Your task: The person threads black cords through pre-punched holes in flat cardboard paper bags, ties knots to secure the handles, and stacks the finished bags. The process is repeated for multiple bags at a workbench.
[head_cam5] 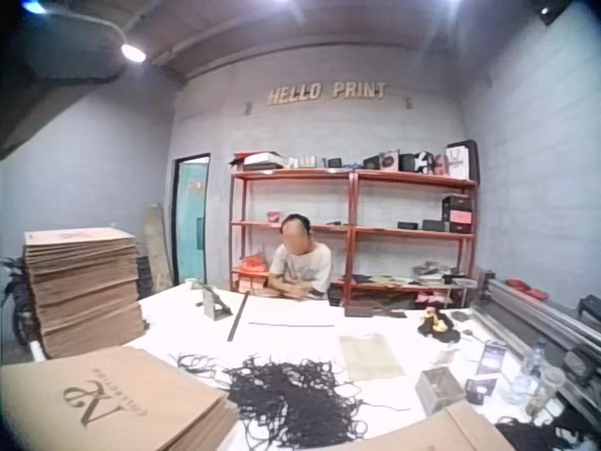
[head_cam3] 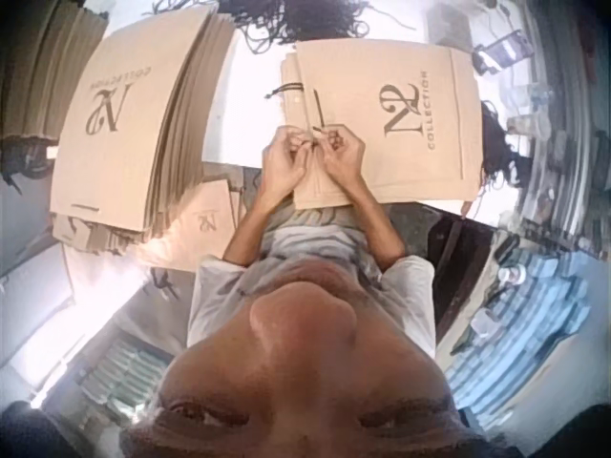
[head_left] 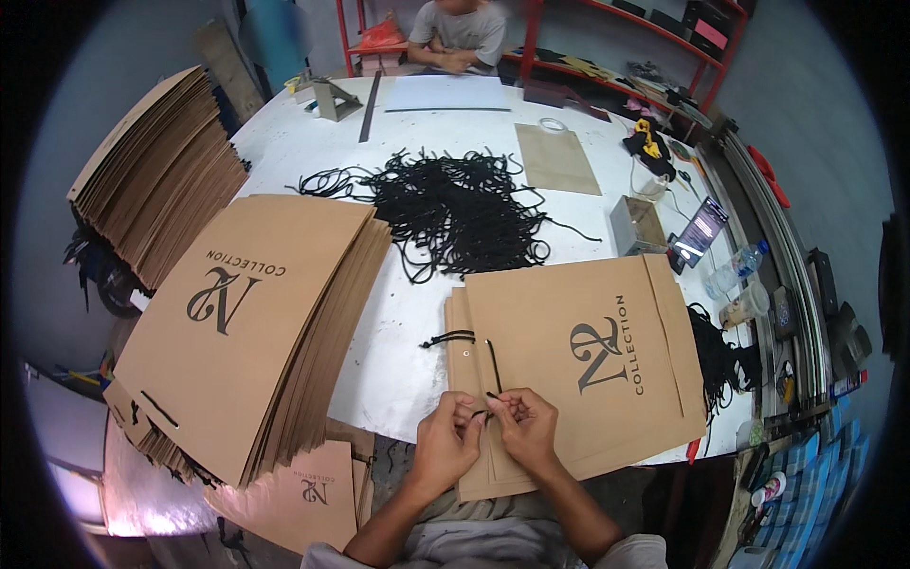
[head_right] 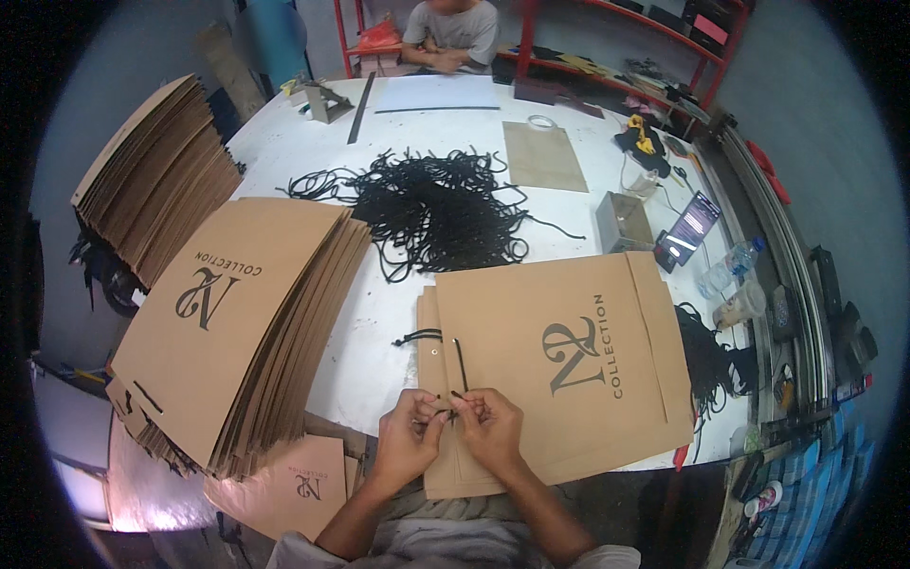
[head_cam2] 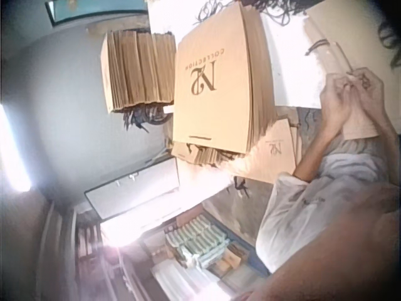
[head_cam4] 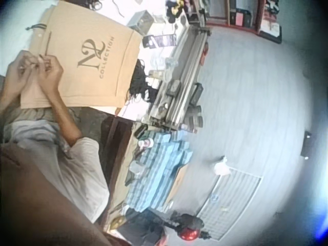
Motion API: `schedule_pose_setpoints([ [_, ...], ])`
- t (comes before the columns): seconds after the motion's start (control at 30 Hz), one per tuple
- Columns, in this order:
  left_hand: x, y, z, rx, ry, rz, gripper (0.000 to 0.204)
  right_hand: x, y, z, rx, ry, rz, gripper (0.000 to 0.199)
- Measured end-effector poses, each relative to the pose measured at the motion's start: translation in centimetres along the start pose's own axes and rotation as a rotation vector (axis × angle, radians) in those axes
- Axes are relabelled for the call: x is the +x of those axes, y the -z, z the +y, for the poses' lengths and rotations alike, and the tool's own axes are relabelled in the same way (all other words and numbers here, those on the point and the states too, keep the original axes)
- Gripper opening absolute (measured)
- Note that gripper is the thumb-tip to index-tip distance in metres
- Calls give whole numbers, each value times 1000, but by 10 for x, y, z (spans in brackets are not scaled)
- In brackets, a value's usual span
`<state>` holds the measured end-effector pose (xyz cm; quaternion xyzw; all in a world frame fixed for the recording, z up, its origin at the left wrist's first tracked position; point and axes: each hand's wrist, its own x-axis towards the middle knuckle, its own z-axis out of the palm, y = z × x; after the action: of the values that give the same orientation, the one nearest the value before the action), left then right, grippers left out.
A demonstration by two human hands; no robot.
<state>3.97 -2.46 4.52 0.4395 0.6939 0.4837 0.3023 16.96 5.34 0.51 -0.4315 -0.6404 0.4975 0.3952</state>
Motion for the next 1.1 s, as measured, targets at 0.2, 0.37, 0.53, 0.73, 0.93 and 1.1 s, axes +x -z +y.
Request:
schedule_pose_setpoints([
  [0.2, 13, 5, -9, 281, -541, 94, 14, 2, 3, -9, -115, 191, -178, 16],
  [0.37, 19, 0, -17, 5, -456, 65, 13, 7, 19, -14, -5, 75, -395, 12],
  [0.53, 17, 4, -24, -245, -240, -58, 19, 11, 31, 2, 312, -258, -373, 8],
  [0.73, 13, -16, -26, -225, -283, -20, 23, 7, 29, 3, 429, -283, -318, 8],
  [0.93, -1, 3, -14, -317, -74, -84, 11, 8, 23, -12, -82, 243, -320, 12],
  [1.1, -34, 30, -2, -654, -81, -79, 10, 12, 1, -29, -404, 517, -277, 18],
])
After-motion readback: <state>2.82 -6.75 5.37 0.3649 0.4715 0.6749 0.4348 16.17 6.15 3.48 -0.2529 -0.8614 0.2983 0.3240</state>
